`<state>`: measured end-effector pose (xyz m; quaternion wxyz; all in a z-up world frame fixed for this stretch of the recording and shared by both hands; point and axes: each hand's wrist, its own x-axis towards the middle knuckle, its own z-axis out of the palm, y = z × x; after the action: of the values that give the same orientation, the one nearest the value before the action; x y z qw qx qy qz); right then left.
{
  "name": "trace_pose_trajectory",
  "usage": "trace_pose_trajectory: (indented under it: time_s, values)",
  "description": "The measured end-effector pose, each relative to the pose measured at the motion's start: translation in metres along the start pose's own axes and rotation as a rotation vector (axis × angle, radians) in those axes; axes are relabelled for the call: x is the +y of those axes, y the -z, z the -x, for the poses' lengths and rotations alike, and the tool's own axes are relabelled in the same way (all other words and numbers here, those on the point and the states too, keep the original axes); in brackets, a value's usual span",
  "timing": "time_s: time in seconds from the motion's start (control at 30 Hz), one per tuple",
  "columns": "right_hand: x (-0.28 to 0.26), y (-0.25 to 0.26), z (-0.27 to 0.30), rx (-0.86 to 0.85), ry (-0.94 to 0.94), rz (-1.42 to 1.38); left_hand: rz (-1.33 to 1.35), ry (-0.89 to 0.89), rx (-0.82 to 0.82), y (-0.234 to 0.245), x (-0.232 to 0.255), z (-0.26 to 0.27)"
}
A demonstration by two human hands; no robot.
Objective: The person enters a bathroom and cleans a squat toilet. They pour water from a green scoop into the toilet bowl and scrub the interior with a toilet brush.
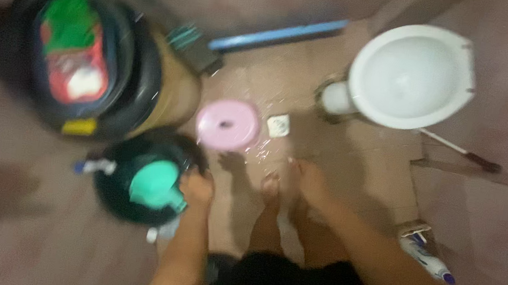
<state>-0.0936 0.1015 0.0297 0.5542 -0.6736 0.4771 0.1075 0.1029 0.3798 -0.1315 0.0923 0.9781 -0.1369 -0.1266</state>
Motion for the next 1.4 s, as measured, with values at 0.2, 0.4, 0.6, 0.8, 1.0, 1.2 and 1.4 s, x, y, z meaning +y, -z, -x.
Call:
trace_pose_trajectory:
  time_s: [0.2,0.4,0.6,0.8,1.0,1.2,1.4]
  values:
    - [0.067,0.042,-0.027,0.35,-0.215,-0.219,0.255,-0.531,-0.164,-0.034,0.168,0.042]
    - [0.175,0.138,-0.056,0.617,-0.338,-0.319,0.285,-0.467,-0.63,-0.032,0.336,0.121]
    - [0.284,0.268,-0.095,0.768,-0.378,-0.246,0.288,-0.752,-0.65,-0.061,0.428,0.166]
    - [0.391,0.392,-0.128,0.79,-0.432,-0.148,0.293,-0.704,-0.673,-0.139,0.498,0.199]
    - [0.448,0.441,-0.165,0.772,-0.488,-0.085,0.312,-0.711,-0.591,-0.192,0.509,0.212]
    - [0.477,0.42,-0.195,0.645,-0.54,-0.067,0.242,-0.87,-0.475,-0.231,0.498,0.205]
    - [0.484,0.358,-0.175,0.455,-0.582,-0.081,0.135,-0.588,-0.699,-0.208,0.501,0.192]
